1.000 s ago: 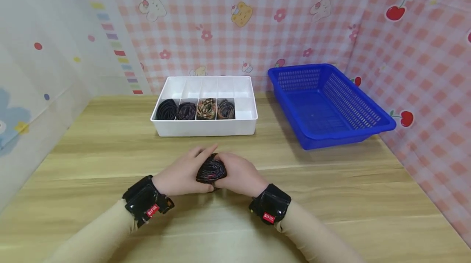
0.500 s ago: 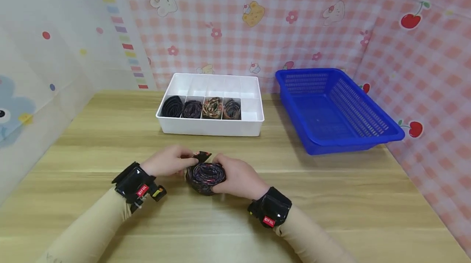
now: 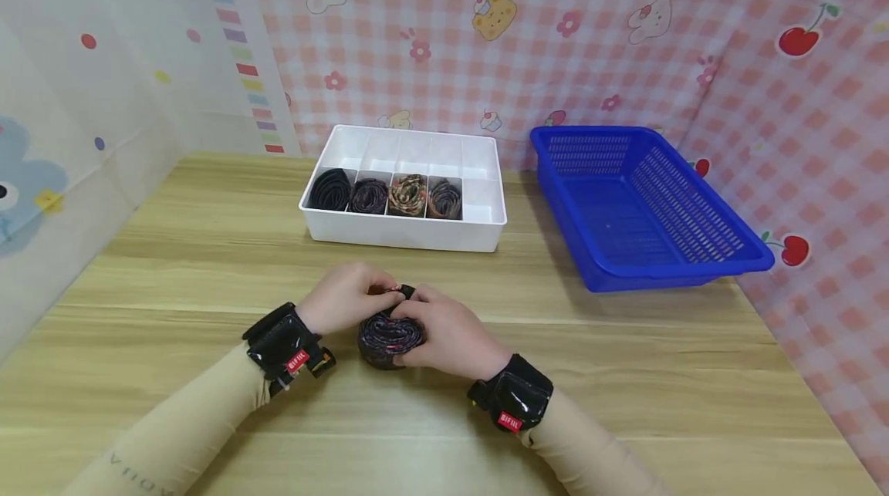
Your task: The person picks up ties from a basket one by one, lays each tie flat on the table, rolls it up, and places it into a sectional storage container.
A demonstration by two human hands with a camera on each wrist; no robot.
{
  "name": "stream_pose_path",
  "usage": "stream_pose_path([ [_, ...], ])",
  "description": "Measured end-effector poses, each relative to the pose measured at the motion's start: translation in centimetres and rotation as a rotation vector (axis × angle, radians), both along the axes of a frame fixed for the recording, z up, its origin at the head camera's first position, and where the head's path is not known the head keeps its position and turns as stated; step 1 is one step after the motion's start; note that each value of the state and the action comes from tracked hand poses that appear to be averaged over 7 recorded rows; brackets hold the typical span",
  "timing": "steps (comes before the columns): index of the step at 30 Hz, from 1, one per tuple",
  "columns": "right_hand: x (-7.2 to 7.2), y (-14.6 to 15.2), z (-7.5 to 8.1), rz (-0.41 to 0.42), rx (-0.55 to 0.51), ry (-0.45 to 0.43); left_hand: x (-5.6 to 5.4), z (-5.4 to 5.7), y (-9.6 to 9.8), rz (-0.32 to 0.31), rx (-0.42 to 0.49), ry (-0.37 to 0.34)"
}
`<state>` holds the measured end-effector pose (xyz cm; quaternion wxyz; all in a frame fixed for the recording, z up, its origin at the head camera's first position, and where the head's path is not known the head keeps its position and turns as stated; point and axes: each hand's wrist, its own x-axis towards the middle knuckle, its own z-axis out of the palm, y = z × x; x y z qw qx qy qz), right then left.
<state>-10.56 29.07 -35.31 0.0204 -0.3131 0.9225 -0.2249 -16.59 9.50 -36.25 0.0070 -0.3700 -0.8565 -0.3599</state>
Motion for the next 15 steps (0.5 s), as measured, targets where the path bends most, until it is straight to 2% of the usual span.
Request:
stream_pose_path([
  [4, 0.0, -0.1, 0.0, -0.042, 0.004, 0.014, 0.2, 0.2, -0.5, -0.103, -0.010, -0.047],
  [7, 0.0, -0.3, 0.1, -0.085, -0.007, -0.005, 0.9, 0.4, -1.1, -0.195, -0.090, -0.074],
  [11, 0.1, -0.4, 0.1, -0.182, -0.056, -0.039, 2.0, 0.0, -1.3, -0.290, -0.194, -0.023],
  [13, 0.1, -0.4, 0.1, -0.204, -0.058, -0.025, 2.3, -0.2, -1.2, -0.288, -0.206, 0.041],
  [15, 0.2, -0.4, 0.0, -0.187, -0.041, -0.007, 2.7, -0.3, -1.2, -0.240, -0.222, 0.102],
])
